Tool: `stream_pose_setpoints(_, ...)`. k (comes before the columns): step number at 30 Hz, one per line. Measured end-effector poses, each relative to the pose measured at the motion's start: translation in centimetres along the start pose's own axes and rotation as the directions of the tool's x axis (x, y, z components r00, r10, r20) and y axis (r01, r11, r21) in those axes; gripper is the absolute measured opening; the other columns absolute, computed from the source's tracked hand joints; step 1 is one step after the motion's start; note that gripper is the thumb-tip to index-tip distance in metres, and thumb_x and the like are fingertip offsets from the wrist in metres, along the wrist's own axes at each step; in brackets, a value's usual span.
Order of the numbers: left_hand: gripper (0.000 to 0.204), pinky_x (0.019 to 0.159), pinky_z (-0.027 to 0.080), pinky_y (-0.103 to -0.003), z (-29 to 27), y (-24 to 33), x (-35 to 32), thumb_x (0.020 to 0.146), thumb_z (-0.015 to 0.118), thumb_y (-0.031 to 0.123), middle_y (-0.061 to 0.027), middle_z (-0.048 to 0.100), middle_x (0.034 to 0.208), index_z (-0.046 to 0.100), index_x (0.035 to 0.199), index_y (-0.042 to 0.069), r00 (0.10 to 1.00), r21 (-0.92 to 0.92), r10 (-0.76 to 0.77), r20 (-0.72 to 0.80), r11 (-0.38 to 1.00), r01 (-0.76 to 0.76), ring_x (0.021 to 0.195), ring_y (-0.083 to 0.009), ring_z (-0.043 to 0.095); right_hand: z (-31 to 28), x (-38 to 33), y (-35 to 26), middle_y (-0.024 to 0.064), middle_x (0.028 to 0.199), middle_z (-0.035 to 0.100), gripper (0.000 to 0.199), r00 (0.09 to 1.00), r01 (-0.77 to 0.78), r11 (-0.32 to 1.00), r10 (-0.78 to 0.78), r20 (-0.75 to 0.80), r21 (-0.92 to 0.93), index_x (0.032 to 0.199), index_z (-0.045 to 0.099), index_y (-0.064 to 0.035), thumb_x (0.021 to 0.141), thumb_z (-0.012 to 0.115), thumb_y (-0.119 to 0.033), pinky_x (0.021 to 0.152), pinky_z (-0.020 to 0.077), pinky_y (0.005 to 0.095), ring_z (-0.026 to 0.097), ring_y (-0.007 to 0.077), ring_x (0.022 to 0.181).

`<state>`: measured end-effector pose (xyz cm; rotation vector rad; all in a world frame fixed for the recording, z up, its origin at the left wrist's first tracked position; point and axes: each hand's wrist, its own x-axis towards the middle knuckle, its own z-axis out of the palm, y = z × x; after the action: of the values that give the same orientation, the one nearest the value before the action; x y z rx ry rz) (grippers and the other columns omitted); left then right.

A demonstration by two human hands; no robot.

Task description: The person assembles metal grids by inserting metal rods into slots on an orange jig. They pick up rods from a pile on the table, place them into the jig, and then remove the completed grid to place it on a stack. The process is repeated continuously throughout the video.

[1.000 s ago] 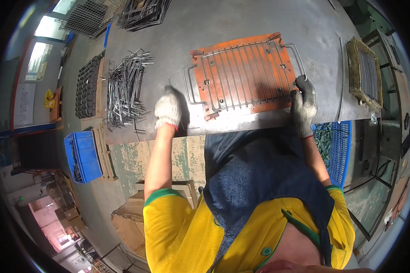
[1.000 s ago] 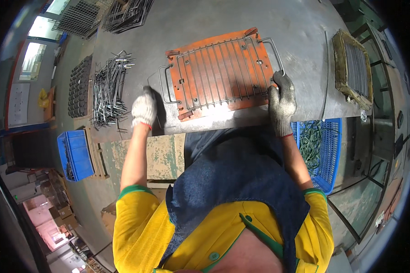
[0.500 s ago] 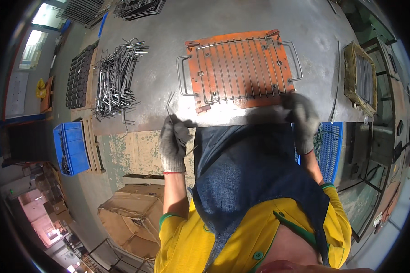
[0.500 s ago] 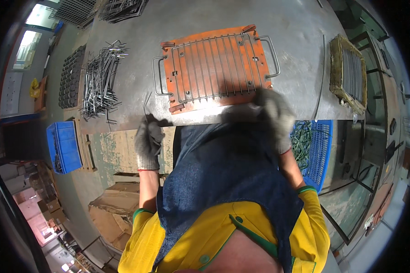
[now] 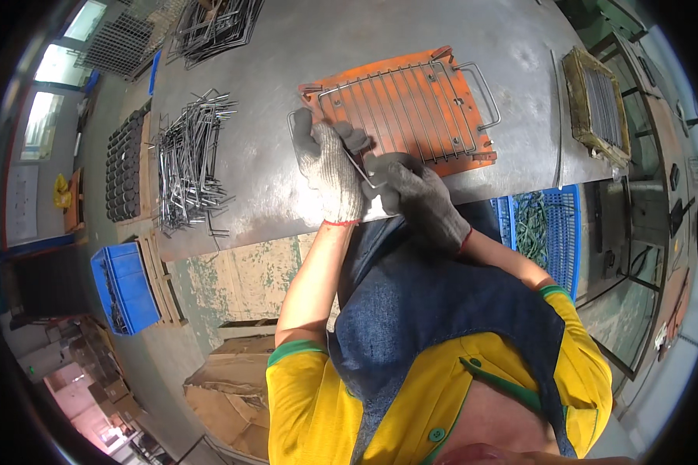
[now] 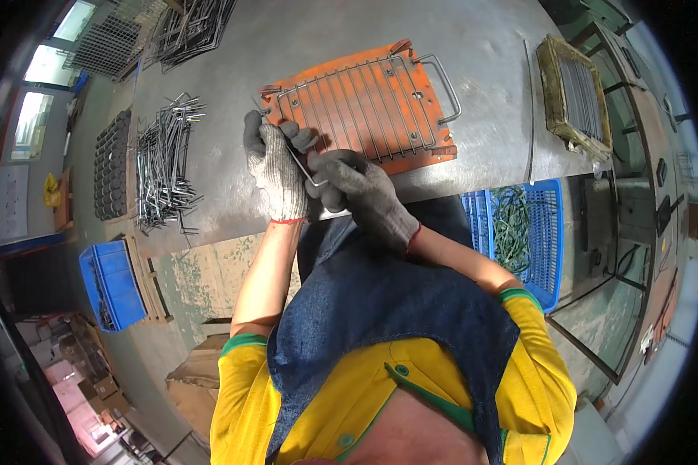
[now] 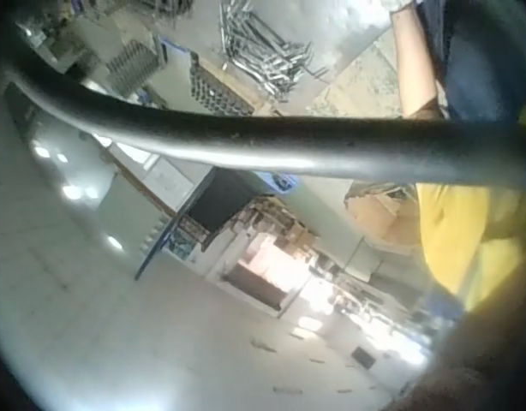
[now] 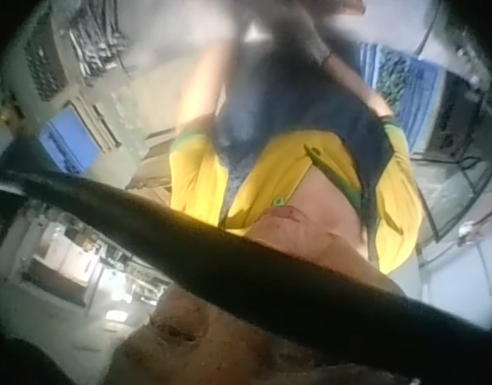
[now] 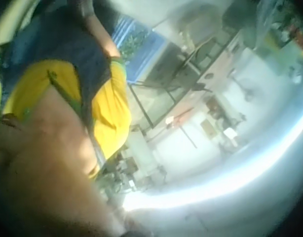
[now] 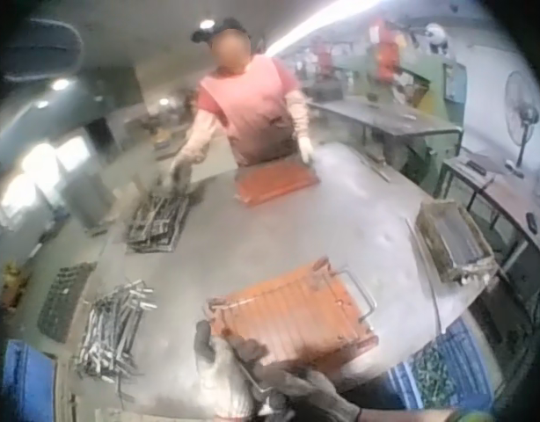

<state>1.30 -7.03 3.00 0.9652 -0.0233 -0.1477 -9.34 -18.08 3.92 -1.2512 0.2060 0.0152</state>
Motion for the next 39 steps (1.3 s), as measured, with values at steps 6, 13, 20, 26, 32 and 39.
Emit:
stream_pose_setpoints(6, 0.038, 0.062, 0.056, -0.033, 1.1, 0.1, 1.2, 0.108, 0.047, 0.014, -0.0045, 0.054, 0.082, 0.037, 0.144, 0.008, 0.999, 0.085, 0.021, -0.026, 0.996, -0.019, 0.066, -0.0132, 0.058, -0.6, 1.1, 6.2, 0.0068, 0.111, 0.070, 0.028, 0.998, -0.007, 0.999, 0.004, -0.061, -0.054, 0.122, 0.067, -0.0042, 0.098, 0.063, -0.018, 0.081, 0.0568, 0.0301, 0.070, 0.0178, 0.095)
stream_pose_setpoints(13, 0.023, 0.072, 0.053, -0.046, -2.6, 0.8, 3.5, 0.089, 0.059, 0.009, -0.0147, 0.067, 0.088, 0.064, 0.112, 0.007, 0.732, 0.761, 0.231, 0.641, -0.074, -0.644, 0.083, -0.0330, 0.065, -1.8, 4.9, 3.9, 0.0142, 0.111, 0.070, 0.028, 0.777, 0.499, 0.249, -0.554, 0.301, -0.830, 0.117, 0.067, -0.0137, 0.100, 0.057, -0.034, 0.072, 0.0594, 0.0384, 0.072, 0.0298, 0.087)
stream_pose_setpoints(20, 0.032, 0.099, 0.044, -0.048, -3.0, 2.5, 4.9, 0.098, 0.058, 0.031, -0.0122, 0.071, 0.115, 0.069, 0.119, 0.009, 0.707, 0.680, -0.092, 0.702, -0.210, -0.703, 0.116, -0.0356, 0.058, -0.3, 4.8, 4.8, 0.0109, 0.084, 0.069, 0.029, 0.837, 0.458, 0.118, -0.390, 0.383, -0.881, 0.108, 0.065, -0.0136, 0.094, 0.063, -0.038, 0.066, 0.0588, 0.0423, 0.072, 0.0268, 0.078)
stream_pose_setpoints(26, 0.035, 0.101, 0.040, -0.050, -4.2, 2.0, 5.7, 0.094, 0.061, 0.035, -0.0086, 0.067, 0.117, 0.068, 0.119, 0.011, 0.669, 0.617, -0.091, 0.737, -0.313, -0.722, 0.118, -0.0329, 0.055, -0.5, 5.3, 6.3, 0.0087, 0.081, 0.070, 0.027, 0.765, 0.531, 0.101, -0.485, 0.424, -0.841, 0.099, 0.069, -0.0130, 0.091, 0.063, -0.038, 0.064, 0.0580, 0.0425, 0.072, 0.0263, 0.075)
stream_pose_setpoints(32, 0.032, 0.100, 0.035, -0.052, -4.6, 3.0, 5.8, 0.090, 0.064, 0.034, -0.0049, 0.060, 0.113, 0.067, 0.116, 0.015, 0.567, 0.430, -0.135, 0.813, -0.517, -0.740, 0.115, -0.0262, 0.052, 0.5, 5.8, 5.2, 0.0065, 0.081, 0.070, 0.035, 0.836, 0.497, 0.043, -0.291, 0.466, -0.866, 0.097, 0.068, -0.0140, 0.089, 0.064, -0.048, 0.062, 0.0565, 0.0430, 0.073, 0.0252, 0.075)
stream_pose_setpoints(39, 0.029, 0.103, 0.031, -0.053, -5.2, 2.3, 5.1, 0.089, 0.063, 0.032, -0.0059, 0.056, 0.106, 0.065, 0.113, 0.015, 0.602, 0.497, -0.081, 0.795, -0.482, -0.722, 0.111, -0.0247, 0.051, 1.2, 6.0, 4.1, 0.0079, 0.084, 0.070, 0.037, 0.888, 0.457, 0.191, -0.164, 0.431, -0.869, 0.108, 0.070, -0.0196, 0.091, 0.062, -0.052, 0.072, 0.0574, 0.0432, 0.072, 0.0265, 0.083)
